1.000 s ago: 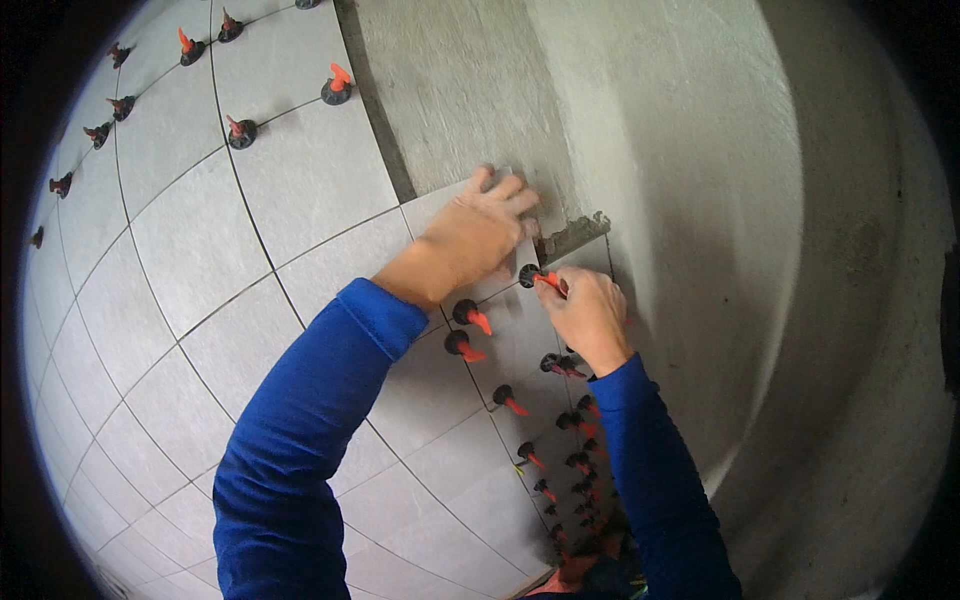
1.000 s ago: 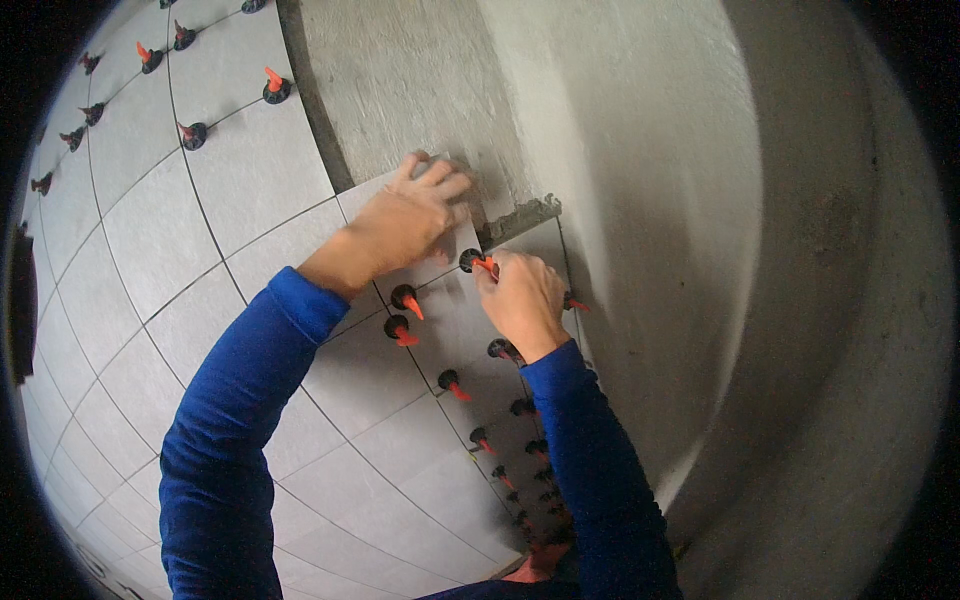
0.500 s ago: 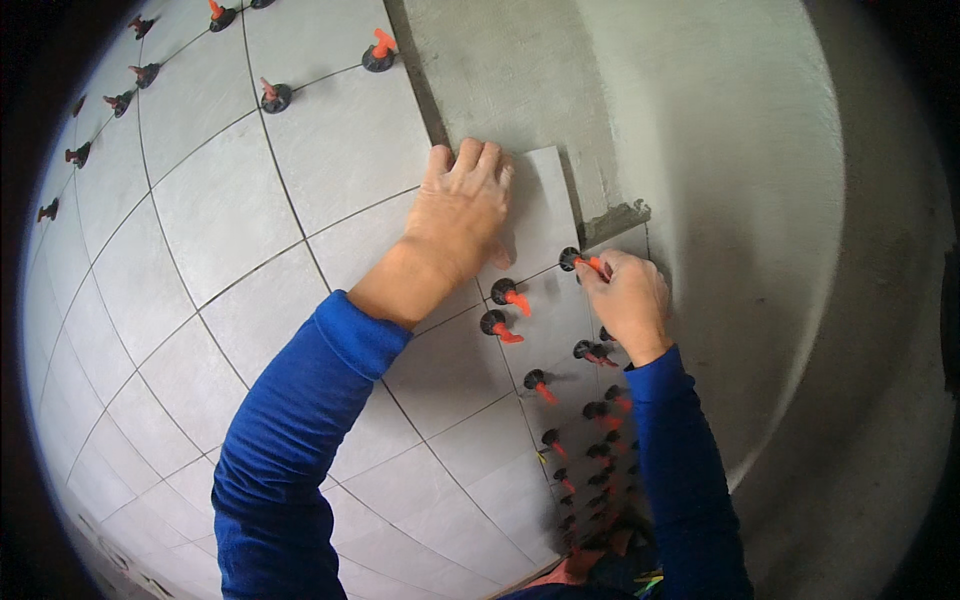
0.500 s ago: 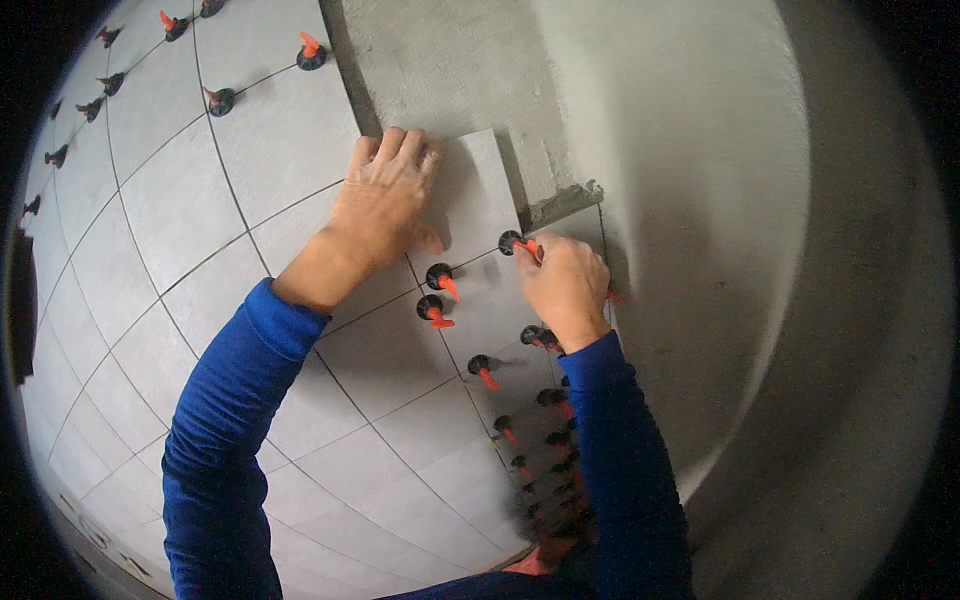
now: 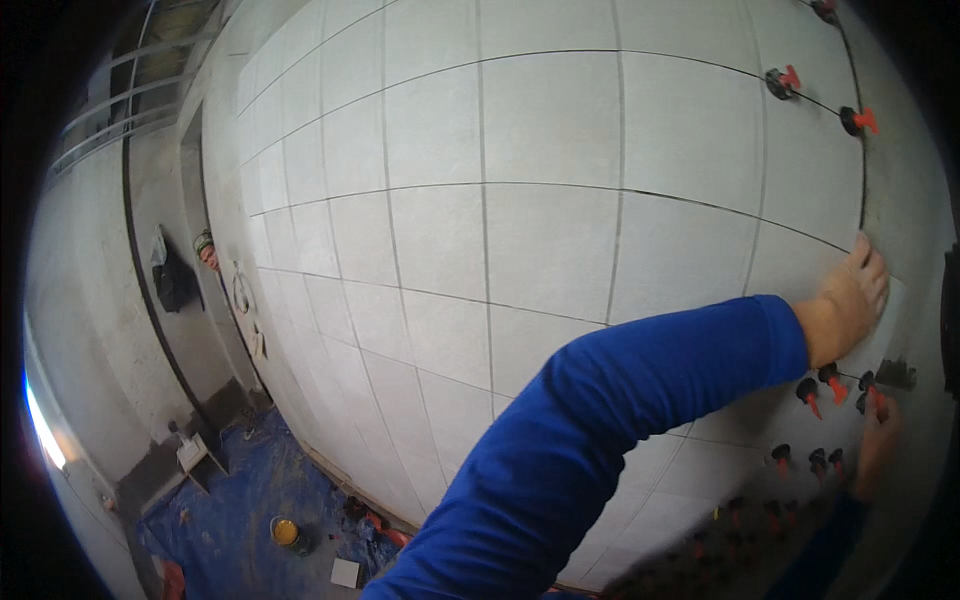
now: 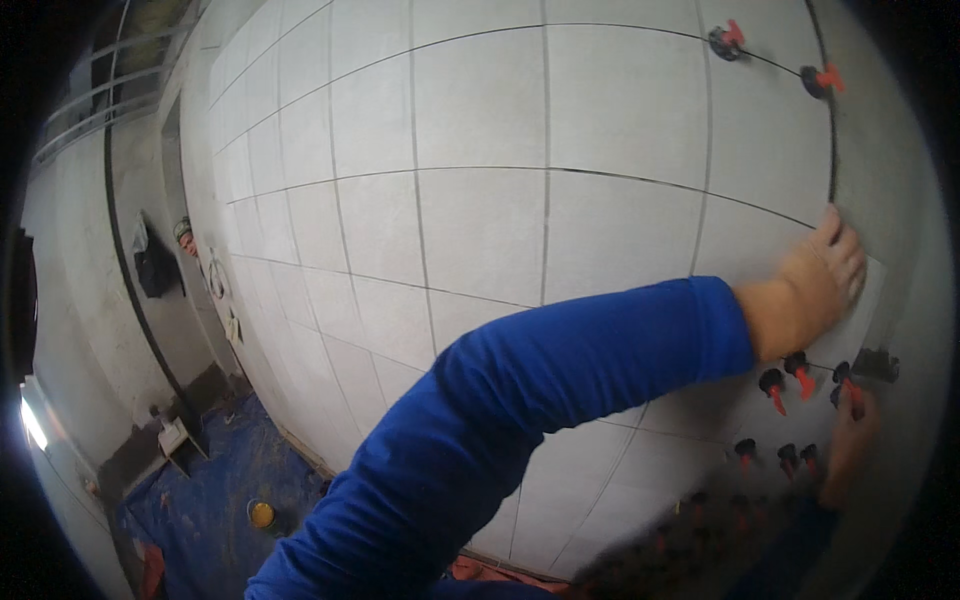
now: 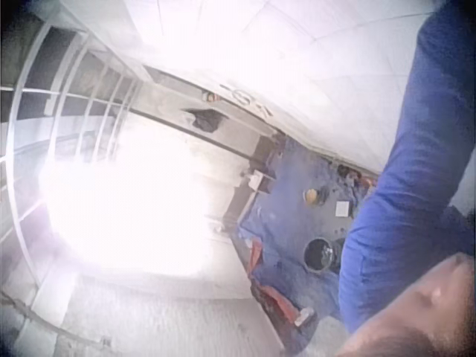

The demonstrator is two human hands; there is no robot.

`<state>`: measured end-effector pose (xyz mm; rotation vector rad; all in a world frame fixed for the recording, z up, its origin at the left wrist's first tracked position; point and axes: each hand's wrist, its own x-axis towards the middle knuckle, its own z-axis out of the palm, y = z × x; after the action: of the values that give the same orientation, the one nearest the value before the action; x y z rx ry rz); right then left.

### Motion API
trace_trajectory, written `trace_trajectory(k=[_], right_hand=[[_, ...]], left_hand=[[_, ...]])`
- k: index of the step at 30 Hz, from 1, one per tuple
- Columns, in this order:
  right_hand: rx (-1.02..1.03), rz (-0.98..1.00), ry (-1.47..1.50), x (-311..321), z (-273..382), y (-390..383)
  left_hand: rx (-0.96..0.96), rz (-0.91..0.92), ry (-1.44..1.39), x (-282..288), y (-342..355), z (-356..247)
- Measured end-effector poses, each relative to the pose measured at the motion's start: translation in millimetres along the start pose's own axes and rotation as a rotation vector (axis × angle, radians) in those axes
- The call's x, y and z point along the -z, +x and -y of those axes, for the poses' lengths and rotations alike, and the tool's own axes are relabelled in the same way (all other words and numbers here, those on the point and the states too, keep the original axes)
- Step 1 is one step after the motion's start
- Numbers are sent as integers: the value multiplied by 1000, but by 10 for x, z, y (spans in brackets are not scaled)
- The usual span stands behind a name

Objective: The person installs white ceramic tiles on a wall, using red tile leveling clips and wedges to maintain spacing. They place each tile, insert the leveling system, and tap the tiles with a green rubber mallet to secure them.

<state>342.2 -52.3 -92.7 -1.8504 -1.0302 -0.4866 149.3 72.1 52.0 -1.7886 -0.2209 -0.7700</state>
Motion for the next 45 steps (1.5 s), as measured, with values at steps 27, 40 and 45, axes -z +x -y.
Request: trace_trajectory(k=[27, 40, 45], right_hand=[[105, -32, 33, -182, -409, 220], [118, -130, -19, 126, 212, -133], [137, -152, 76, 162, 440, -287]], left_hand=[[-13, 99, -15, 86, -66, -19], [50, 50, -134, 125, -129, 35], [32, 15, -35, 369, -371, 131]])
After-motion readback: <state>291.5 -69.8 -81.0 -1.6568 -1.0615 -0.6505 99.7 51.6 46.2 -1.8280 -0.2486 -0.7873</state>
